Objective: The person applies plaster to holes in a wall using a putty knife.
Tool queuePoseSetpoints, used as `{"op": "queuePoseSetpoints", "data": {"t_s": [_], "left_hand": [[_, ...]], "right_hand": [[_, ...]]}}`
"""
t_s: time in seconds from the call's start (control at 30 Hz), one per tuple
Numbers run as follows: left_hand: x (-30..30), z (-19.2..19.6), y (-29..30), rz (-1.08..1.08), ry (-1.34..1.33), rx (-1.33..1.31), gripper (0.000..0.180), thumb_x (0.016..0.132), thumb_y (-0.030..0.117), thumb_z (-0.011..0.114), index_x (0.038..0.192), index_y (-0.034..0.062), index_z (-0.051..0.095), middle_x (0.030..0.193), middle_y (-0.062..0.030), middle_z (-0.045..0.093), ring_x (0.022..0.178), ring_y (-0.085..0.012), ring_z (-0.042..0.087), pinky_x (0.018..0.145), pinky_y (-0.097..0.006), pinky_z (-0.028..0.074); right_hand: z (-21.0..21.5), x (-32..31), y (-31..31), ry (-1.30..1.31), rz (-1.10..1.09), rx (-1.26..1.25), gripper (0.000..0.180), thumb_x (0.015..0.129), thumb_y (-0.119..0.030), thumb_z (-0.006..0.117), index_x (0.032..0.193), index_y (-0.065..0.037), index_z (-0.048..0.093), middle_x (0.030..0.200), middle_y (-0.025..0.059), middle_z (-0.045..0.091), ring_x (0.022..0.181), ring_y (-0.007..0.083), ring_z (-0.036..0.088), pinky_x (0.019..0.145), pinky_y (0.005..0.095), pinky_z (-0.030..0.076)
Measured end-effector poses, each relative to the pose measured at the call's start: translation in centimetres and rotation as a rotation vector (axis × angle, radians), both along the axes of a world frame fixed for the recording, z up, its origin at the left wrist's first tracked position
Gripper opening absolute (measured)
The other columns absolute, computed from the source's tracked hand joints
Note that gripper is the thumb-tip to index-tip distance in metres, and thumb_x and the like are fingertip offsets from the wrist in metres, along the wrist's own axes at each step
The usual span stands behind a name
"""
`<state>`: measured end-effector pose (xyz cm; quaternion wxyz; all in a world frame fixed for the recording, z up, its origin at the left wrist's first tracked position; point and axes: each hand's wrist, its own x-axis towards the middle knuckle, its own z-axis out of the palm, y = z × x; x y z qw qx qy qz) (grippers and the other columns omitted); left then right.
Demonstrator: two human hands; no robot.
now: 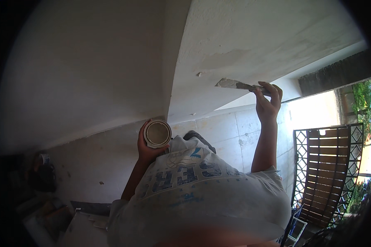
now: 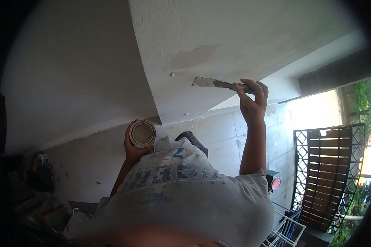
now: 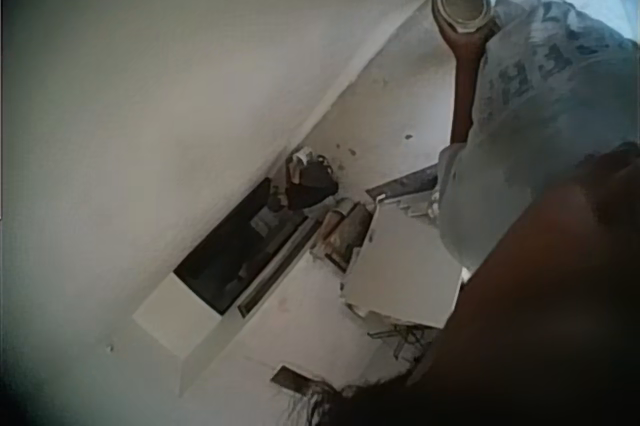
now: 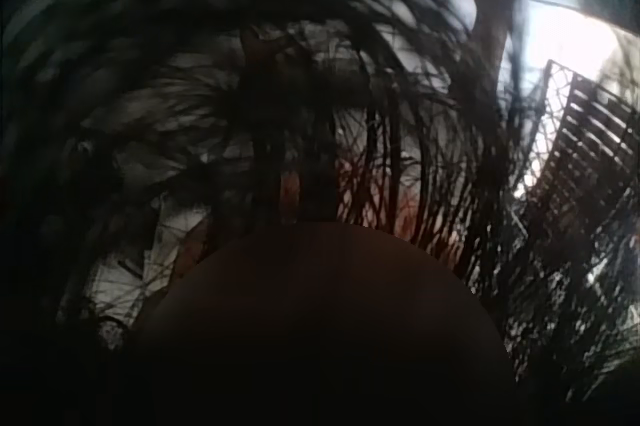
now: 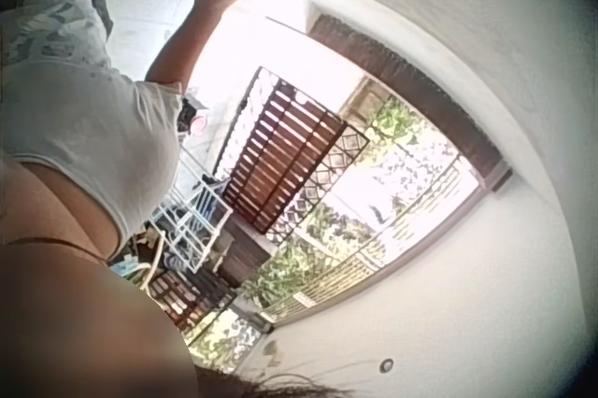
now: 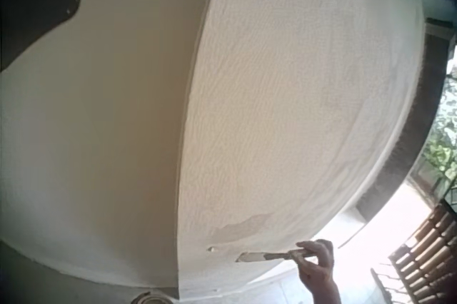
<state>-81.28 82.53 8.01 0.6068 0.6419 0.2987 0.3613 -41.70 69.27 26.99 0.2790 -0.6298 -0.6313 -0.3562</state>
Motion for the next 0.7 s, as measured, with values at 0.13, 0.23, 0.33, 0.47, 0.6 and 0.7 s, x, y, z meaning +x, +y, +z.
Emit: {"op": "queuePoseSetpoints", "data": {"t_s": [0.13,0.23,0.33,0.47,0.6,0.7], "left_hand": [[0.2,-0.3,0.0,-0.022,0.004,0.011,0.119,0.060,0.017,0.100,0.154,0.0006,0.029,0.156,-0.0163,0.042,0.141,-0.0293,0.046,0.119,-0.045,0.039],[0.5,0.1,0.0,-0.039,-0.021,-0.011,0.119,0.059,0.017,0.100,0.154,0.0004,0.029,0.155,-0.0162,0.043,0.141,-0.0289,0.047,0.119,-0.045,0.039],[0.6,0.4,0.0,-0.051,-0.018,0.007,0.120,0.058,0.018,0.100,0.154,-0.0001,0.029,0.155,-0.0162,0.043,0.141,-0.0288,0.047,0.119,-0.044,0.038],[0.2,0.3,0.0,-0.065,-0.016,-0.029,0.122,0.058,0.020,0.101,0.154,-0.0006,0.029,0.156,-0.0165,0.043,0.141,-0.0289,0.047,0.119,-0.044,0.038],[-0.1,-0.3,0.0,-0.035,-0.023,-0.007,0.122,0.057,0.022,0.101,0.154,-0.0007,0.030,0.155,-0.0164,0.044,0.141,-0.0289,0.047,0.119,-0.045,0.038],[0.0,0.3,0.1,-0.024,0.011,-0.013,0.122,0.057,0.021,0.101,0.153,-0.0004,0.030,0.154,-0.0159,0.045,0.140,-0.0289,0.047,0.119,-0.045,0.038]], "right_hand": [[0.4,-2.6,1.8,-0.018,0.113,-0.018,0.035,0.076,-0.002,0.080,0.103,-0.023,0.078,0.113,0.0055,0.068,0.103,0.0279,0.061,0.080,0.0376,0.055],[0.6,-3.9,3.5,-0.025,0.116,0.033,0.037,0.073,-0.003,0.081,0.104,-0.024,0.079,0.113,0.0045,0.067,0.099,0.0266,0.061,0.079,0.0366,0.054],[0.1,-3.0,4.4,-0.063,0.032,0.059,0.037,0.075,-0.002,0.082,0.104,-0.023,0.079,0.111,0.0048,0.066,0.097,0.0260,0.061,0.077,0.0352,0.054],[-0.9,0.8,2.7,-0.088,-0.027,0.063,0.030,0.079,0.001,0.081,0.101,-0.019,0.078,0.108,0.0067,0.064,0.095,0.0274,0.061,0.072,0.0338,0.056],[-0.4,2.7,0.1,-0.177,-0.066,0.032,0.026,0.078,0.002,0.082,0.097,-0.016,0.078,0.107,0.0080,0.065,0.098,0.0280,0.062,0.073,0.0348,0.059],[1.0,0.2,1.6,-0.132,0.079,0.059,0.025,0.077,-0.001,0.083,0.097,-0.017,0.078,0.107,0.0075,0.065,0.097,0.0270,0.062,0.071,0.0338,0.058]]}}
